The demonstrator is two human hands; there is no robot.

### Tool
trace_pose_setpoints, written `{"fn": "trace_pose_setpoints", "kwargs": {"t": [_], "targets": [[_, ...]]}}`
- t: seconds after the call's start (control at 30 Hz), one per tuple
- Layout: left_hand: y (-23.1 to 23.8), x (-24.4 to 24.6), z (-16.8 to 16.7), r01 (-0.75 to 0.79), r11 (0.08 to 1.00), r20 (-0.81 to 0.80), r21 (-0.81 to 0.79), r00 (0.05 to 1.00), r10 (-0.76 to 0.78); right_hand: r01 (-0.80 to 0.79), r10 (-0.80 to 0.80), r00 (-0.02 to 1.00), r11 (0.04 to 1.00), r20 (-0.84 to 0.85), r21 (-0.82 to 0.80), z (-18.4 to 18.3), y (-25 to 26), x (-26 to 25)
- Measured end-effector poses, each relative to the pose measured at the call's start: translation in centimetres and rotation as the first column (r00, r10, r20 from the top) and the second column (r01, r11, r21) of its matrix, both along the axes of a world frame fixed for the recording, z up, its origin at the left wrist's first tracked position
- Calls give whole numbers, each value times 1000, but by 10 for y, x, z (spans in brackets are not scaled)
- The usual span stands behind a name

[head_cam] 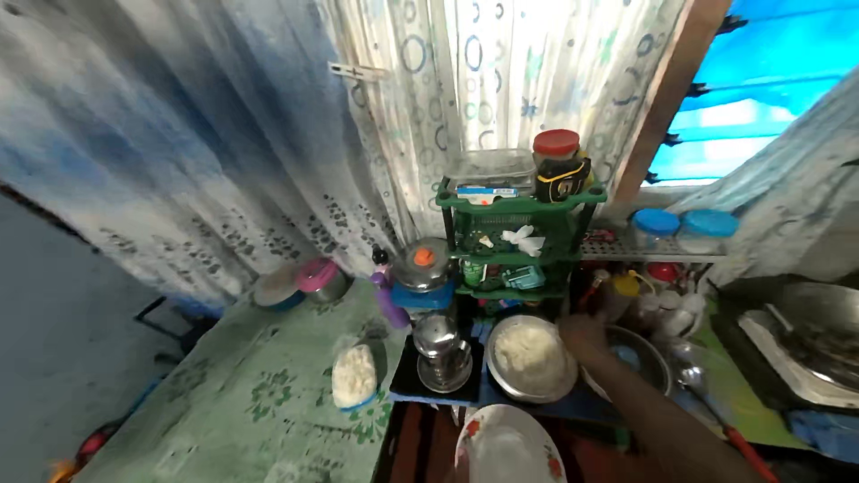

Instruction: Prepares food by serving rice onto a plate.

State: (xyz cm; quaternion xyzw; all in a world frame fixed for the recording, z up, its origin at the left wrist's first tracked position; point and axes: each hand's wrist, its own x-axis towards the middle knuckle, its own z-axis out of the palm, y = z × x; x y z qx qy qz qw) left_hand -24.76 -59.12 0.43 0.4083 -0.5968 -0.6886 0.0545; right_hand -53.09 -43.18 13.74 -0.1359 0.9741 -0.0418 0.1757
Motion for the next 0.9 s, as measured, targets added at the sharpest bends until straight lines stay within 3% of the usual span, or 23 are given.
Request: {"fn": "trace_pose_setpoints", "kwargs": {"t": [0.07,0.17,0.3,0.43,0.63,0.9], "targets": [[-15,-24,5,244,968,97,-56,966,-238,-60,63,995,997,-79,46,14,-12,-10],[-17,-55,23,551,831,111,-71,833,-543,-193,203,962,979,-181,69,10,-32,-16],[-5,-88,43,786,614,24,-74,617,-787,-345,361,908,932,-213,109,-4,-55,-19],[3,-118,33,847,531,35,-5,531,-847,-470,492,865,862,-96,191,-14,-77,-29],[3,-132,6,797,604,65,-31,604,-794,-548,549,835,825,36,139,-23,-86,-41],[11,-131,31,765,644,139,-2,638,-757,-562,557,826,826,88,53,-51,-64,-65]]}}
